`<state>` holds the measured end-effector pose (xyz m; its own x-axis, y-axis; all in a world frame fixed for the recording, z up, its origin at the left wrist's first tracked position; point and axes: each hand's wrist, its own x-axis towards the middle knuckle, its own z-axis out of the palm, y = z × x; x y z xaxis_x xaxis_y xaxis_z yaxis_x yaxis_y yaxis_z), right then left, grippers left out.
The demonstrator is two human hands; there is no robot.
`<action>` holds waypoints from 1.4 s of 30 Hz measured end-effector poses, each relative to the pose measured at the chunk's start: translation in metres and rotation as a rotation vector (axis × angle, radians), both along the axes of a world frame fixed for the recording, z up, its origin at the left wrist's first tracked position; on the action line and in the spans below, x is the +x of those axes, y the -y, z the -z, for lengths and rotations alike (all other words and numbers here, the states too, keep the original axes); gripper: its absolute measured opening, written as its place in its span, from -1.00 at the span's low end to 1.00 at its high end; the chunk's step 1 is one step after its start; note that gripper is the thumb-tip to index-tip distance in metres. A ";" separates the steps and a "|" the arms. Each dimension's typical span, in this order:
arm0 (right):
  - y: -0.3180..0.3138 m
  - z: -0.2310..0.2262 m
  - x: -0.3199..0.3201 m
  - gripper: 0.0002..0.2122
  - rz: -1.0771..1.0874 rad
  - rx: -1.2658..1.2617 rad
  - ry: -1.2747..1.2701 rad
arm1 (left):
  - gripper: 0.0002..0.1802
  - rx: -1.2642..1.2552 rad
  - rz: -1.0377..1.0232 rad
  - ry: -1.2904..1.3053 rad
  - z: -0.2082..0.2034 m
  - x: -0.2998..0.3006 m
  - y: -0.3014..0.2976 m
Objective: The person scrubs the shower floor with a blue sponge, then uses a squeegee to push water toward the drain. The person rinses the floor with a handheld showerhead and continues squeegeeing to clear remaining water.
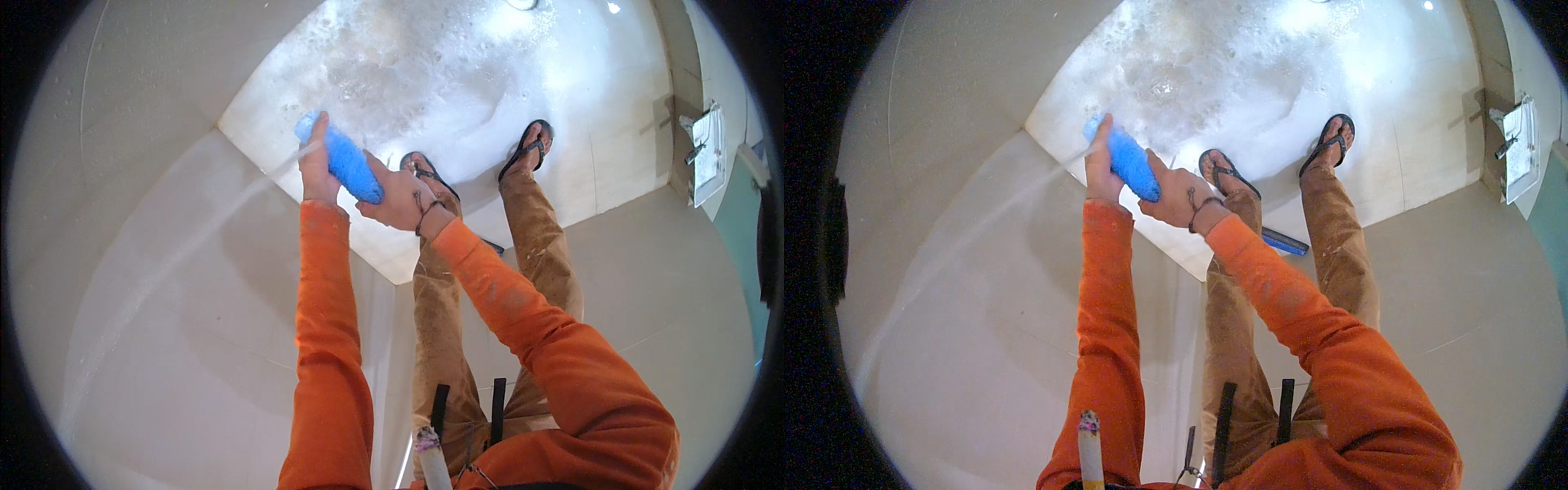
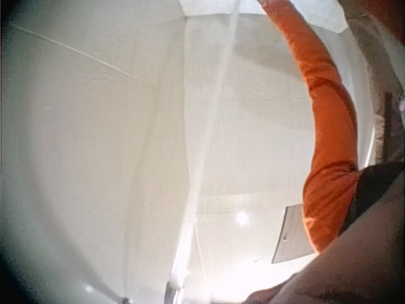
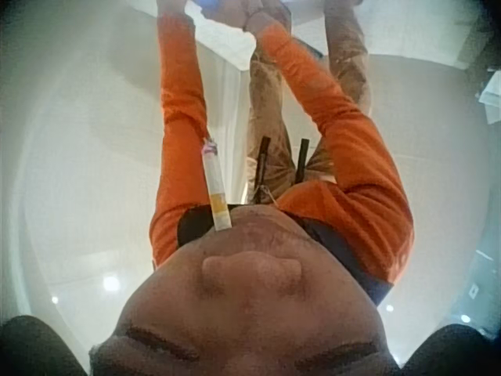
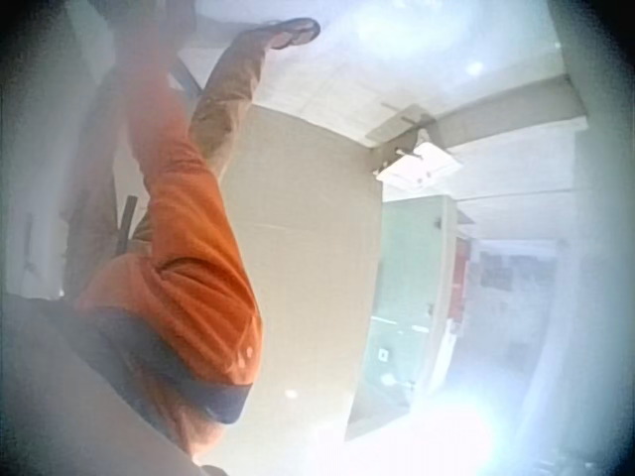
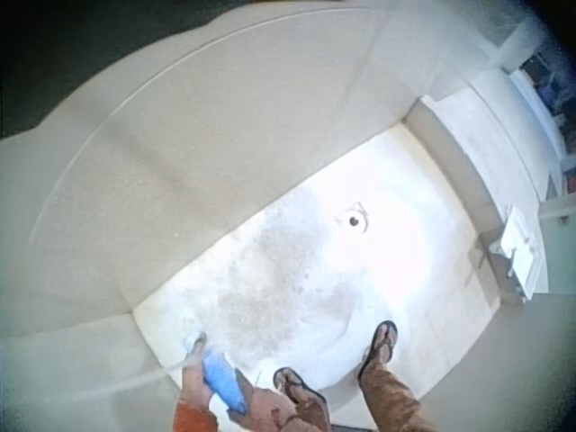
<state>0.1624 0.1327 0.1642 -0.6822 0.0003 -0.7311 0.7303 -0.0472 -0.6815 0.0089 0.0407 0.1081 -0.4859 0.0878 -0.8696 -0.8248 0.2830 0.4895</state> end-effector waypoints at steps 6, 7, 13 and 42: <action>0.007 0.000 -0.007 -0.30 0.294 0.140 -0.209 | -0.41 0.299 -0.366 0.098 -0.015 -0.005 0.004; 0.007 -0.001 -0.012 -0.30 0.328 0.146 -0.238 | -0.38 0.298 -0.327 0.078 -0.017 -0.005 0.002; 0.014 0.000 -0.050 -0.35 0.136 0.591 -0.399 | -0.44 0.225 -0.169 0.075 -0.017 -0.010 0.005; -0.120 0.058 0.036 -0.63 0.860 -0.586 -0.130 | -0.53 0.102 0.258 -0.195 -0.052 0.022 0.015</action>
<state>0.1983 0.2524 0.1067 -0.6931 0.1921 -0.6948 0.2169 -0.8635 -0.4552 0.0312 0.0257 0.1599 -0.5926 0.3113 -0.7429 -0.6207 0.4114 0.6675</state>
